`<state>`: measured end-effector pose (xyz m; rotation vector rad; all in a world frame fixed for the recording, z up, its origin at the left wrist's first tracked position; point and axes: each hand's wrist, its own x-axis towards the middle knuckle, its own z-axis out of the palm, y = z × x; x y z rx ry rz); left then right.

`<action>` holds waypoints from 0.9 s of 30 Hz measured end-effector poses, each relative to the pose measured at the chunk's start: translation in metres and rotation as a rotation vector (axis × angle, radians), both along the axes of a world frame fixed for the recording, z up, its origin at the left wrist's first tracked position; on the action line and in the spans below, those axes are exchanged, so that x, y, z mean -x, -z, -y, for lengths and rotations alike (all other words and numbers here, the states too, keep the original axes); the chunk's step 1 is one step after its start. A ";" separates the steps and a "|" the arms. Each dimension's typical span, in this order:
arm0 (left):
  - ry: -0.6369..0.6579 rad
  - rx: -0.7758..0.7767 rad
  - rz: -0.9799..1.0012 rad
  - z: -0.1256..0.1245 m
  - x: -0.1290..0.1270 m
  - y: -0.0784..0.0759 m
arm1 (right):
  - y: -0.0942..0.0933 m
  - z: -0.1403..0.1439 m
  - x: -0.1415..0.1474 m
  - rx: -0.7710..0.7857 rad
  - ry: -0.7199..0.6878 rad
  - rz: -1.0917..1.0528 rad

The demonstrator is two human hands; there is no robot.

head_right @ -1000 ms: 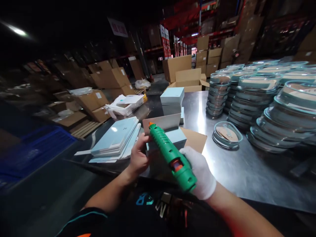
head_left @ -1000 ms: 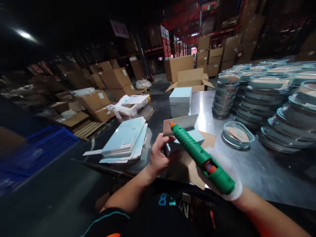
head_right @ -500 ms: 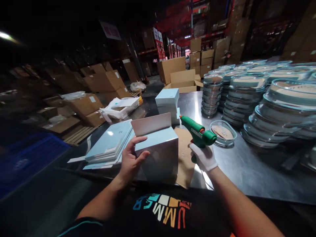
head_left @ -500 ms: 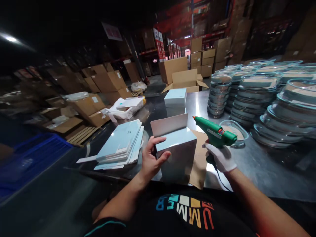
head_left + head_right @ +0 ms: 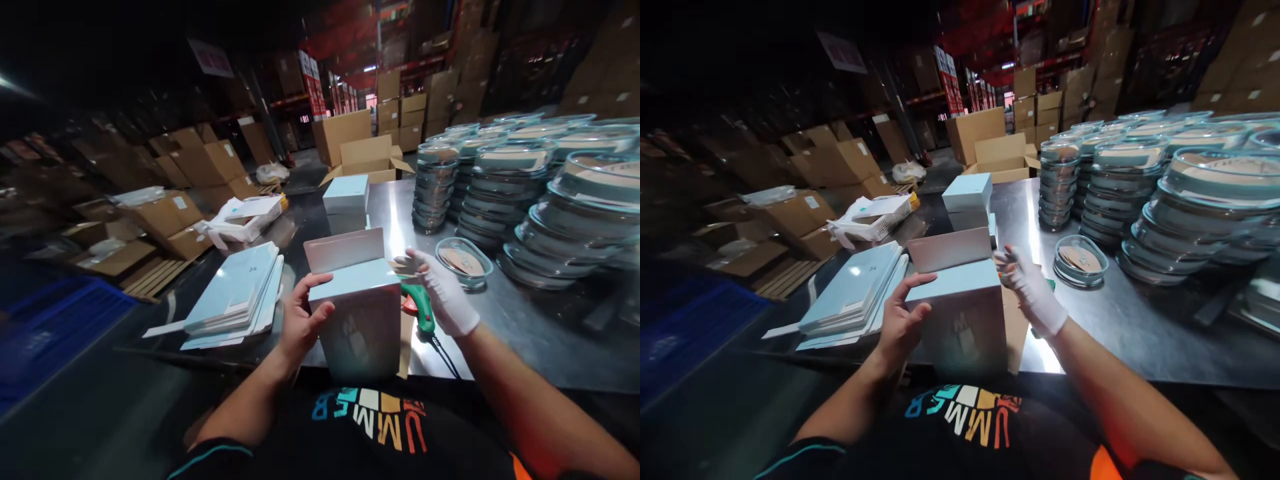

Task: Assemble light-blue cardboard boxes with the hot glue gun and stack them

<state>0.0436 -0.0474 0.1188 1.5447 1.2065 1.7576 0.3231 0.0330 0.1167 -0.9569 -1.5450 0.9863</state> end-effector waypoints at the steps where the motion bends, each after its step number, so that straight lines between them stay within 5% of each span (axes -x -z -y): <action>1: 0.001 -0.012 -0.050 0.000 -0.002 0.000 | -0.008 0.008 0.012 0.044 -0.109 -0.093; 5: -0.005 -0.054 -0.162 0.002 -0.005 0.006 | -0.022 0.023 0.040 0.049 -0.251 -0.114; 11: 0.004 -0.348 -0.078 -0.006 -0.005 0.023 | 0.005 0.013 0.016 -0.203 -0.334 0.001; 19: 0.244 -0.557 -0.314 -0.022 0.008 0.003 | 0.003 0.027 0.015 -0.369 -0.354 -0.102; 27: 0.276 -0.571 -0.366 -0.027 0.015 -0.001 | 0.009 0.024 0.021 -0.371 -0.286 -0.085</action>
